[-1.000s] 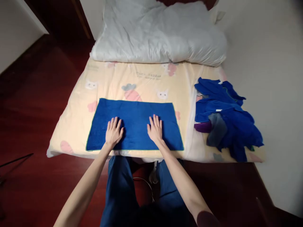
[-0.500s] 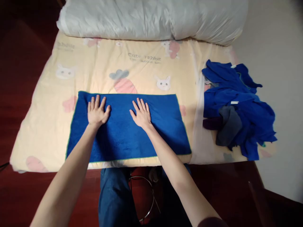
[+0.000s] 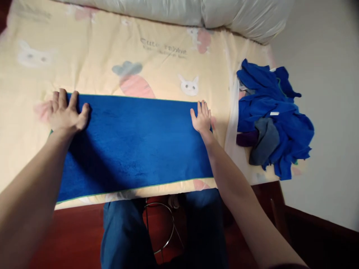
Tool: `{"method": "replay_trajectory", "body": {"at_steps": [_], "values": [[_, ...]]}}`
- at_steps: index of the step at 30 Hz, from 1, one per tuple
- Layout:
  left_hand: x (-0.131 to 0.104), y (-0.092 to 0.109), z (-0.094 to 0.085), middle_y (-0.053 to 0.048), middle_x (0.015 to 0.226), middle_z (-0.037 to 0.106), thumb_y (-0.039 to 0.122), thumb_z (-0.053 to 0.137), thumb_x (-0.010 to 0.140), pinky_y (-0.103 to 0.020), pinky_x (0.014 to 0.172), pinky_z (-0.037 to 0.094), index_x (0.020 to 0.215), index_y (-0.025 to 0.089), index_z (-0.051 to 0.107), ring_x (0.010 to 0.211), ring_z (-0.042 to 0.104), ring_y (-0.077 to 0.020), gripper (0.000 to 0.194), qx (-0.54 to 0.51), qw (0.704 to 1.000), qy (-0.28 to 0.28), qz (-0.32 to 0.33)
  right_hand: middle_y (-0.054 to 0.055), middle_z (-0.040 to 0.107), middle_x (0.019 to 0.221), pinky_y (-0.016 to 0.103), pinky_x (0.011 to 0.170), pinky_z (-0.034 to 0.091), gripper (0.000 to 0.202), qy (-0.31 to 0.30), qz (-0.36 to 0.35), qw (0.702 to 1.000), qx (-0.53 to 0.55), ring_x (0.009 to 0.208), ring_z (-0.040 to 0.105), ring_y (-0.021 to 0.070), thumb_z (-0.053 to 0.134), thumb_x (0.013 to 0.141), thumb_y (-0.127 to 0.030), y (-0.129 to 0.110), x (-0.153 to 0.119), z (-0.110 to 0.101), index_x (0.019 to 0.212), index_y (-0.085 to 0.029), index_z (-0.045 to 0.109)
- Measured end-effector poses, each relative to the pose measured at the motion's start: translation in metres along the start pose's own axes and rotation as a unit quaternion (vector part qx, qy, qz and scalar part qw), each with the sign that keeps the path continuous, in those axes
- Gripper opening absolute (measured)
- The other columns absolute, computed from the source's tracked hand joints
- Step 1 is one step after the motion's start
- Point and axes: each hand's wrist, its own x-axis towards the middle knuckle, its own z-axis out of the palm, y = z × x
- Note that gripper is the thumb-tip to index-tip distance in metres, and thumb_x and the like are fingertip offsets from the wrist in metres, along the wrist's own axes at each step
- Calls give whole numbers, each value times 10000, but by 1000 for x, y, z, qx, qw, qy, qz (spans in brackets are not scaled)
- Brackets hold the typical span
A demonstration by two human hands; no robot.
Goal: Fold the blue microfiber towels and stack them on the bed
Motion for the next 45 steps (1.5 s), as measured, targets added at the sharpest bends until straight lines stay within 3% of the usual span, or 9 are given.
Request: {"method": "replay_trajectory", "body": {"at_steps": [7,11,18,21,26,29,33,38,45], "values": [[-1,1,-2,-160,1700,69,581,153,1059,-633,1214,41,1587,57,230,1550,34,-381,748,-11,1000,-9,0,162,206,1695,635,1242,135,673,-25,1,1000,12,1582,145,290,202,1067,-512,0,4,-1,1623,-134,235],[-35,3,-10,-159,1708,59,539,138,1052,-589,1235,-2,1598,50,208,1567,20,-349,736,-15,1000,-23,5,159,201,1696,609,1250,140,648,-58,2,998,4,1582,152,278,193,1076,-473,2,-12,-20,1622,-126,235],[-186,-22,-35,18,1723,103,555,209,996,-420,1287,52,1629,248,242,1582,111,-219,704,-9,1000,-9,-12,110,153,1714,558,1272,163,626,-83,-77,993,9,1590,130,257,236,1078,-449,8,-166,-66,1641,-180,189],[-223,-42,-38,26,1718,116,516,234,986,-439,1291,57,1635,267,220,1581,124,-223,696,4,1000,-11,-12,95,193,1706,552,1274,167,624,-92,-46,995,1,1585,158,248,214,1077,-451,16,-229,-74,1646,-196,172],[-224,-49,-44,-122,1685,247,442,297,984,-507,1272,134,1576,101,355,1569,162,-303,685,25,999,-38,-10,117,238,1689,532,1264,208,659,-73,19,997,-19,1576,195,270,167,1064,-471,12,-273,-80,1631,-143,241],[-229,-40,-53,-224,1542,447,398,399,959,-467,1219,301,1480,47,485,1451,389,-339,634,6,998,-29,-58,155,282,1668,553,1262,196,707,-46,51,998,-13,1562,236,306,141,1047,-490,5,-287,-78,1608,-93,306],[-251,-41,-57,-203,1217,619,313,487,929,-435,1034,493,1321,111,612,1113,627,-293,459,-53,990,17,-129,162,291,1664,582,1256,189,766,-6,50,998,24,1562,231,322,117,1012,-529,5,-295,-63,1597,-88,340],[-271,-54,-69,-60,835,666,319,573,866,-363,865,532,1076,158,647,862,674,-222,275,-146,966,0,-214,133,329,1655,586,1246,207,775,19,52,998,34,1572,202,312,103,985,-531,0,-295,-59,1599,-128,349],[-266,-44,-93,-61,597,636,384,592,773,-363,658,519,587,208,577,685,703,-290,257,-122,972,-58,-190,96,338,1657,530,1268,195,708,64,64,995,40,1573,209,257,186,974,-460,-13,-290,-59,1579,-157,397]]}}
